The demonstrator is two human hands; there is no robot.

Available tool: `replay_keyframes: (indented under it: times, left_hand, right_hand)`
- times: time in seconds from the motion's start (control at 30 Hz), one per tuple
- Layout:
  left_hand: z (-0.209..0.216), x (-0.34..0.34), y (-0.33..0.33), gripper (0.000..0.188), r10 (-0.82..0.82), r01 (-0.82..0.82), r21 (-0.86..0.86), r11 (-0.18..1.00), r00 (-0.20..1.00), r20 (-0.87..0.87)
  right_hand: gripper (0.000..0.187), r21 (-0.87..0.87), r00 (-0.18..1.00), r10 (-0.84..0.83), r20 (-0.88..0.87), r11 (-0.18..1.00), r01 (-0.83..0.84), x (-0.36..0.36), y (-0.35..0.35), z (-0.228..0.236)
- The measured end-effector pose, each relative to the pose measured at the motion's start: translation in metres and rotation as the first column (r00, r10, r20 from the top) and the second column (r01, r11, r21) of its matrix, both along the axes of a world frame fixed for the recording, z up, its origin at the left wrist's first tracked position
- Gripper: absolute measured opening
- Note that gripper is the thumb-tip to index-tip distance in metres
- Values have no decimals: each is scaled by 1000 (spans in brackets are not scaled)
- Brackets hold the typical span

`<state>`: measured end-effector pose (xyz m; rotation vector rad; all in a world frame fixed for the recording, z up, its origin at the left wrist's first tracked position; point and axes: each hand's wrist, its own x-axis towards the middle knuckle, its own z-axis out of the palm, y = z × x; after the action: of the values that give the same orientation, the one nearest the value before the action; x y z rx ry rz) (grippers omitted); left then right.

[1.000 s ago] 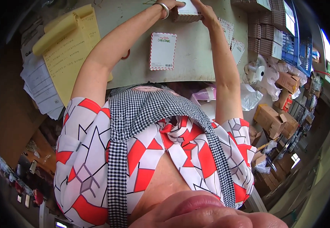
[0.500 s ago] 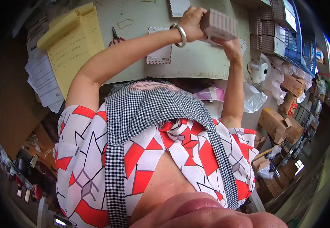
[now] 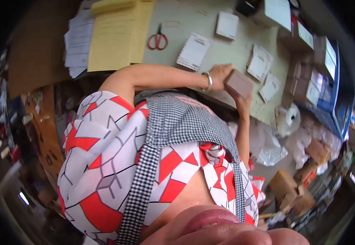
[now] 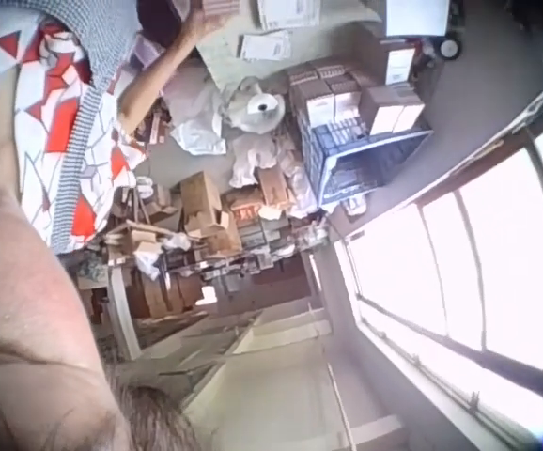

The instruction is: Organizing and sorting small printed paper slips on a desk.

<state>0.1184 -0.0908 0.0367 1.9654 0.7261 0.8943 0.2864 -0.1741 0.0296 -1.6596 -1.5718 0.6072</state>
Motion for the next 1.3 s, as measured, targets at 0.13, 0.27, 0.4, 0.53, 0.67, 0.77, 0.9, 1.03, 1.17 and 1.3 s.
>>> replay_keyframes:
  times: [0.13, 0.27, 0.4, 0.53, 0.67, 0.77, 0.9, 1.03, 1.17, 1.3]
  left_hand:
    - [51, -39, -28, 70, -68, 63, 40, 997, 989, 128]
    - [81, -33, -52, 66, 143, -94, -364, 927, 983, 111]
    - [94, -40, -45, 70, 303, -299, -451, 841, 951, -66]
    - [103, -56, -42, 76, 395, -401, -486, 777, 911, -120]
    - [112, -65, -40, 85, 368, -350, -578, 738, 925, -90]
    - [111, -70, -38, 95, 302, -276, -590, 759, 952, -57]
    - [102, -73, -31, 108, 202, -199, -552, 810, 978, -57]
    - [117, -80, -28, 100, 150, -126, -415, 901, 988, 25]
    - [113, -116, -27, 79, 134, -75, -442, 894, 985, 104]
    - [53, -156, -24, 61, 378, -292, -556, 778, 925, 45]
  right_hand:
    - [38, -208, 996, -16, -85, 978, -2, -2, -47, 24]
    - [50, -192, 935, 93, -342, 967, -166, -85, -6, 88]
    - [51, -165, 915, 134, -381, 964, -209, -114, 8, 125]
    - [52, -178, 902, 94, -421, 967, -184, -132, 8, 137]
    - [53, -210, 891, -16, -453, 974, -89, -140, 0, 149]
    - [54, -246, 875, -103, -473, 969, -19, -138, 2, 156]
    - [55, -277, 844, -215, -492, 957, 82, -133, -3, 158]
    - [57, -296, 788, -328, -522, 935, 193, -120, -4, 165]
    - [69, -173, 956, -46, -289, 985, -5, -70, 14, 144]
    - [69, -146, 960, 24, 279, 989, 18, -25, 38, 65]
